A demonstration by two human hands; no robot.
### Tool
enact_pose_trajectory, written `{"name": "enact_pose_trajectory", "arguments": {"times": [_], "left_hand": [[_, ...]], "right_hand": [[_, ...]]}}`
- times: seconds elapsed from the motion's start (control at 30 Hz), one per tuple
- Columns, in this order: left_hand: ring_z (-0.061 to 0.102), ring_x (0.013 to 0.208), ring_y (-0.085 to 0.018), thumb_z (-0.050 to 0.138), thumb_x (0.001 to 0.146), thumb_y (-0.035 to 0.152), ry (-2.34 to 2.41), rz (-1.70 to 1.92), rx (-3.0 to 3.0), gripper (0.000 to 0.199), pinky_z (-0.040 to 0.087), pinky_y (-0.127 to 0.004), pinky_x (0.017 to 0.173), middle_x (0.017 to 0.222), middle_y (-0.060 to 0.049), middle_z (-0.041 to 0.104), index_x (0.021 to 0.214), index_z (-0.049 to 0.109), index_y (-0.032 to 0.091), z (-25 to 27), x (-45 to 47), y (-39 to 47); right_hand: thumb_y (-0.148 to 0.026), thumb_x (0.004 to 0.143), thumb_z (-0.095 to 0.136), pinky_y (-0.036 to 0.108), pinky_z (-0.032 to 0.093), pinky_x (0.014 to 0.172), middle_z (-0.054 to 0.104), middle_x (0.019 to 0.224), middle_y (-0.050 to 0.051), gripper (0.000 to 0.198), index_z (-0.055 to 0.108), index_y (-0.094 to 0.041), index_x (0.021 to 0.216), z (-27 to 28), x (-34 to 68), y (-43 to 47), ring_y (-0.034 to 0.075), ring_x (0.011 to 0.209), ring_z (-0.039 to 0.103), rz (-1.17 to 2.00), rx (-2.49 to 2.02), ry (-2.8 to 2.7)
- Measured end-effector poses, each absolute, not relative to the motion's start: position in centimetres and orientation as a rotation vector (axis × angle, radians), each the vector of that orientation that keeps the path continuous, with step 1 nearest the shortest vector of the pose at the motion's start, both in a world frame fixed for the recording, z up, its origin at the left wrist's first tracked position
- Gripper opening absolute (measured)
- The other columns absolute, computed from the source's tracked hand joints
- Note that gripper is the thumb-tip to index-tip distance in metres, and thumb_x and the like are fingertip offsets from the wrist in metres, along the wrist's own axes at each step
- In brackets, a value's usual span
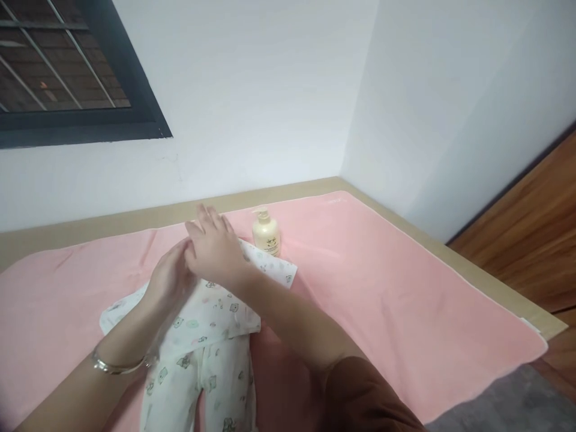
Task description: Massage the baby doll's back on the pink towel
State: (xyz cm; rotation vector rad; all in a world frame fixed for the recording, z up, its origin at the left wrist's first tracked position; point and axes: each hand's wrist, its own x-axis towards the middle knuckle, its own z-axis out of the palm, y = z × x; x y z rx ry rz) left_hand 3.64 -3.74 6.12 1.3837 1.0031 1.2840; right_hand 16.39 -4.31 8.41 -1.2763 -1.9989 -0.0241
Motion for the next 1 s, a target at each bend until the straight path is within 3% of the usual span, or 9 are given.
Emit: {"name": "enact_pose_trajectory", "arguments": {"times": [0.13, 0.3, 0.4, 0.53, 0.67, 0.8, 1.0], "left_hand": [[0.064, 0.125, -0.030, 0.008, 0.101, 0.060, 0.843, 1.123, 1.214, 0.076, 0.053, -0.049, 0.106, 0.121, -0.017, 0.072, 0.126, 0.062, 0.013, 9.6, 8.5, -4.0], [0.061, 0.130, -0.029, -0.015, 0.097, 0.050, 0.682, 0.942, 1.236, 0.089, 0.053, -0.053, 0.107, 0.125, -0.018, 0.069, 0.121, 0.063, 0.014, 11.9, 12.2, -1.7], [0.058, 0.133, -0.033, -0.010, 0.097, 0.051, 0.669, 0.932, 1.223, 0.085, 0.052, -0.058, 0.106, 0.122, -0.019, 0.068, 0.117, 0.064, 0.013, 12.2, 13.1, -0.8], [0.056, 0.133, -0.032, -0.001, 0.096, 0.063, 0.682, 0.916, 1.201, 0.081, 0.053, -0.052, 0.109, 0.125, -0.020, 0.064, 0.113, 0.062, 0.015, 11.9, 12.9, -0.6], [0.057, 0.133, -0.031, 0.002, 0.097, 0.057, 0.691, 1.001, 1.106, 0.073, 0.054, -0.051, 0.109, 0.128, -0.020, 0.064, 0.110, 0.061, 0.016, 11.5, 11.4, -0.8], [0.055, 0.136, -0.032, 0.003, 0.097, 0.052, 0.677, 1.007, 1.105, 0.074, 0.051, -0.056, 0.110, 0.136, -0.022, 0.062, 0.120, 0.063, 0.015, 11.5, 9.2, -1.5], [0.052, 0.141, -0.031, 0.011, 0.098, 0.047, 0.747, 1.009, 1.216, 0.066, 0.051, -0.054, 0.108, 0.145, -0.015, 0.058, 0.130, 0.062, 0.019, 12.2, 4.5, -3.1]], "right_hand": [[-0.023, 0.097, 0.038, 0.056, 0.015, 0.130, 0.032, 0.166, 0.011, 0.055, 0.041, -0.016, 0.152, 11.7, 19.8, -4.3, 0.028, 0.158, 0.020, -0.059, -1.379, -1.771], [-0.039, 0.100, 0.039, 0.068, 0.000, 0.126, 0.030, 0.166, 0.017, 0.057, 0.042, -0.012, 0.150, 12.8, 23.2, -3.2, 0.036, 0.158, 0.018, -0.088, -1.608, -1.685], [-0.044, 0.102, 0.037, 0.069, 0.001, 0.125, 0.041, 0.160, 0.021, 0.059, 0.043, -0.010, 0.149, 12.0, 23.8, -2.2, 0.036, 0.153, 0.030, -0.049, -1.681, -1.710], [-0.046, 0.105, 0.028, 0.063, 0.010, 0.125, 0.062, 0.140, 0.020, 0.055, 0.059, -0.010, 0.133, 10.9, 23.6, -1.6, 0.032, 0.137, 0.054, 0.006, -1.715, -1.811], [-0.044, 0.105, 0.028, 0.057, 0.012, 0.126, 0.068, 0.130, 0.021, 0.055, 0.066, -0.008, 0.121, 10.6, 23.6, -1.7, 0.032, 0.128, 0.060, -0.160, -1.742, -1.838], [-0.045, 0.106, 0.026, 0.055, 0.013, 0.126, 0.075, 0.114, 0.019, 0.058, 0.070, -0.008, 0.112, 10.5, 23.5, -1.5, 0.029, 0.114, 0.068, -0.198, -1.814, -1.830], [-0.045, 0.105, 0.028, 0.055, 0.019, 0.124, 0.077, 0.106, 0.021, 0.058, 0.072, -0.007, 0.111, 10.2, 22.1, -0.9, 0.030, 0.113, 0.069, -0.239, -1.927, -1.765]]}}
